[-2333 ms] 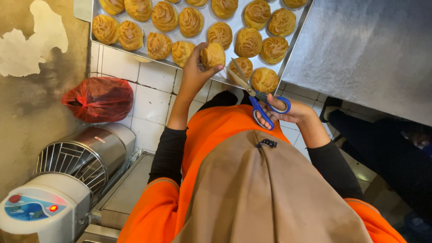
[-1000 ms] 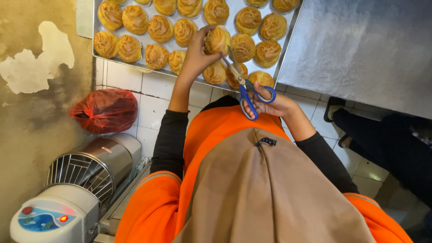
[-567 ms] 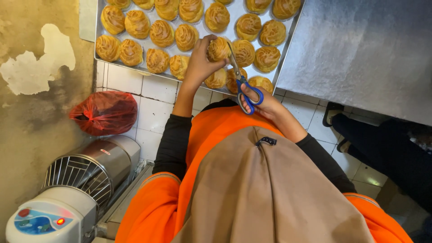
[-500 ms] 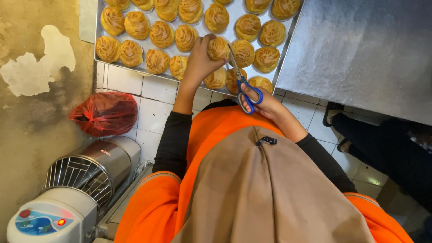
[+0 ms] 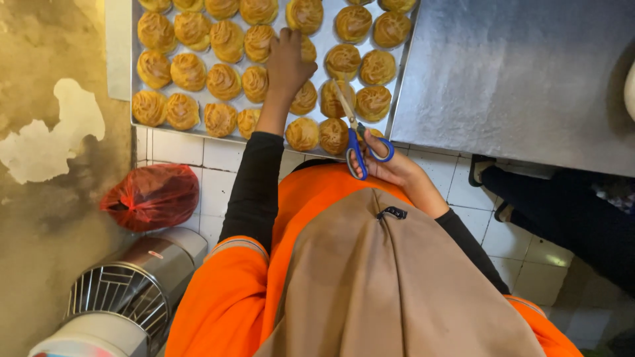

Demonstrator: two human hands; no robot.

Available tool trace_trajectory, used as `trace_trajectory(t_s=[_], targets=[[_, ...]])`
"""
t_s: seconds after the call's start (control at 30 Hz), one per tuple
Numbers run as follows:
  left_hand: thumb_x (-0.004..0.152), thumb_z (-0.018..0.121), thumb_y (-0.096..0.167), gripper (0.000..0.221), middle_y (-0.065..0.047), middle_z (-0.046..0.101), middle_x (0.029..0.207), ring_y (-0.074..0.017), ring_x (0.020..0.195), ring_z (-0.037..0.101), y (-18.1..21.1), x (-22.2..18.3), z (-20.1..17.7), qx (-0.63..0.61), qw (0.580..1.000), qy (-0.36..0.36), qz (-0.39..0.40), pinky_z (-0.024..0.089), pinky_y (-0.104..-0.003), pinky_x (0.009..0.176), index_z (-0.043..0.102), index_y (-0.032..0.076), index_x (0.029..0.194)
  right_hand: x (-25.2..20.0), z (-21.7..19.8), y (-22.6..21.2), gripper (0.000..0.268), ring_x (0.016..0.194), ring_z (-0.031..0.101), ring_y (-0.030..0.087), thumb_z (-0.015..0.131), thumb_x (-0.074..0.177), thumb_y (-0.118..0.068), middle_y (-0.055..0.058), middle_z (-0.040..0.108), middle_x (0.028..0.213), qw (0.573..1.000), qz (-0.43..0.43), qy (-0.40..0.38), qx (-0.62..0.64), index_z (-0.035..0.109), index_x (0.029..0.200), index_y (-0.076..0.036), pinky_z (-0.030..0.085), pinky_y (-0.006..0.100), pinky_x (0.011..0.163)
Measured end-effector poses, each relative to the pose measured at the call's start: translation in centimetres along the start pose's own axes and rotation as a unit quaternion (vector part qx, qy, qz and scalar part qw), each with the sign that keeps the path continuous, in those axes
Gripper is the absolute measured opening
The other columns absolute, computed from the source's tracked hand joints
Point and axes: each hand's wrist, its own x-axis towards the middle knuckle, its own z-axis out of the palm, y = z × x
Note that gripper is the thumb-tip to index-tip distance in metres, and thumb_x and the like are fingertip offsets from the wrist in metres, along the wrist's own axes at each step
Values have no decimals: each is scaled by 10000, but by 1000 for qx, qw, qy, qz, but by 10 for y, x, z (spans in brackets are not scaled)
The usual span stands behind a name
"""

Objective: Cutting open pastries using a pair of scissors on a metal tray.

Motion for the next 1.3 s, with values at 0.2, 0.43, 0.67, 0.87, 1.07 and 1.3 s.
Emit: trace_trajectory(t_s=[0.2,0.43,0.67,0.87,1.07,1.3], targets=[[913,779,197,572,-197,509,1223,-391,1025,756,25,-11,-40,-452,878,-90,-130,768,-364,761,506,86,1404,4,-7,-1,593,673,607,210,577,979,-572,141,654,858,999,9,-40,-25,640,955,17,519,294,608],[899,767,303,517,-155,499,1247,-292,1046,636,44,-37,-57,-484,858,-98,-140,628,-355,849,562,113,1335,4,6,-13,566,625,621,212,593,971,-560,134,675,825,999,2,-11,-53,650,953,3,534,303,567],[880,797,320,603,-193,497,1240,-398,1086,665,48,-39,-51,-464,873,-108,-104,678,-424,881,525,51,1346,9,30,-26,531,557,541,158,660,894,-565,84,589,680,967,-4,159,-198,599,817,-42,425,251,534],[803,885,330,638,-145,505,1247,-349,1132,610,39,-16,-62,-236,964,-80,-93,625,-438,872,600,89,1321,9,27,-26,530,522,518,138,688,873,-555,71,569,639,960,8,192,-204,590,785,-42,409,241,494],[853,865,369,733,-158,553,1304,-355,1108,594,17,25,-27,-48,999,18,-2,554,-445,896,492,104,1426,-1,8,-23,522,553,529,148,648,916,-546,86,583,684,973,10,164,-159,587,845,-33,438,244,517],[678,841,166,637,-118,598,1197,-374,952,589,0,70,7,-13,997,48,59,595,-472,767,613,168,1273,-9,-4,-24,590,627,583,192,589,936,-594,114,622,762,986,24,114,-115,626,887,-8,494,290,591]])
